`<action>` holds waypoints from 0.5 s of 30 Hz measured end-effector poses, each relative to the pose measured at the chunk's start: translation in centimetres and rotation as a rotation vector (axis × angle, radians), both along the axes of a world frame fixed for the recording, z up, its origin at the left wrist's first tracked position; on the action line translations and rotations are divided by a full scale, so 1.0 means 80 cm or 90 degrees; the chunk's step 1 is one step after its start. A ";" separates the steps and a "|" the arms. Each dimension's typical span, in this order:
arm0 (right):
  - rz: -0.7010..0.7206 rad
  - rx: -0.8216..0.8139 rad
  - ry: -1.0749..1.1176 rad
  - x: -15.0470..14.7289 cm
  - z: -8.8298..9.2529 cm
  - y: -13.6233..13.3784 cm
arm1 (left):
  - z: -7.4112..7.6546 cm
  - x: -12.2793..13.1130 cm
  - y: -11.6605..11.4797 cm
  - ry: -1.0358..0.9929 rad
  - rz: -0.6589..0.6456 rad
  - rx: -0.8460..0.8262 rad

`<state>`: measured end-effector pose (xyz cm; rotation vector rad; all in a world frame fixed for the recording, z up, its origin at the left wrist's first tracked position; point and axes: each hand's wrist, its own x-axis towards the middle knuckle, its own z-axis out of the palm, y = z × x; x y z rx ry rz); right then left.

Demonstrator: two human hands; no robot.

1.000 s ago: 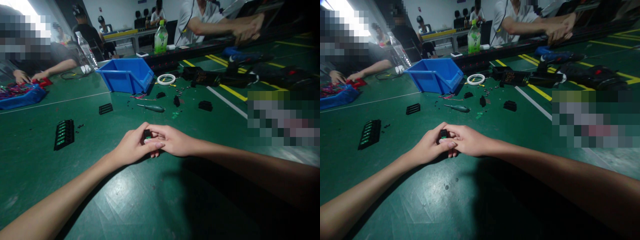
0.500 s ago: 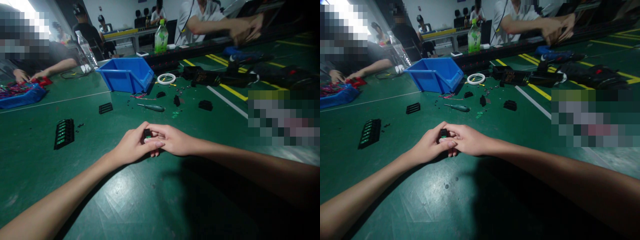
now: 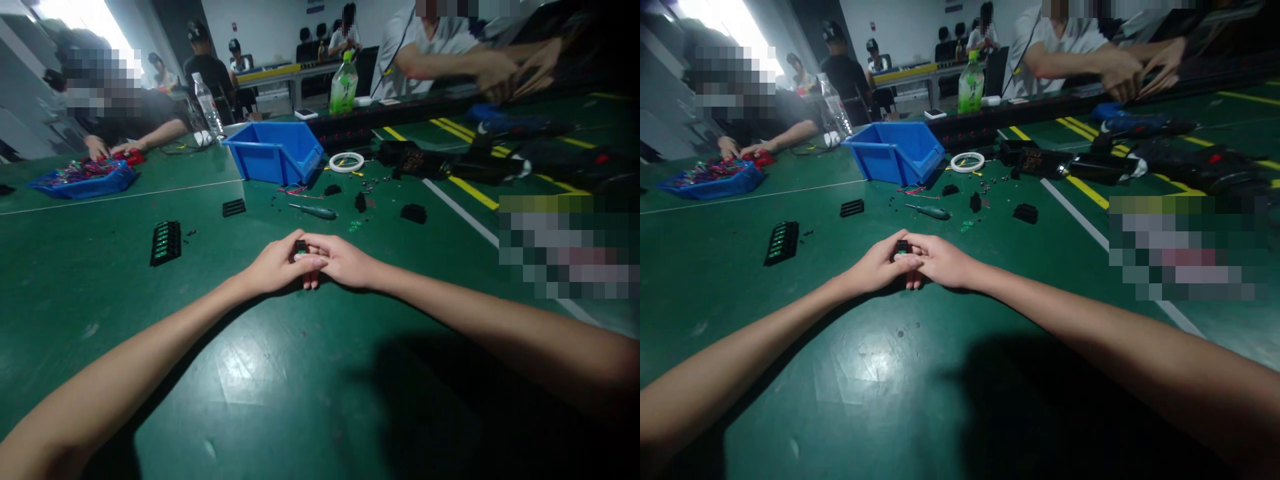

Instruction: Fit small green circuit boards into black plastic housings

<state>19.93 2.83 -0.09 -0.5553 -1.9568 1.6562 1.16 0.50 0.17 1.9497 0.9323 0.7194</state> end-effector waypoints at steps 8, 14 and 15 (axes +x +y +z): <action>-0.019 -0.034 0.032 -0.005 -0.006 -0.006 | -0.005 0.003 -0.004 0.049 0.096 0.088; -0.054 -0.028 0.019 -0.009 -0.009 -0.009 | -0.011 0.008 -0.013 0.067 0.170 0.136; -0.061 -0.032 0.012 -0.010 -0.010 -0.009 | -0.012 0.009 -0.016 0.071 0.181 0.137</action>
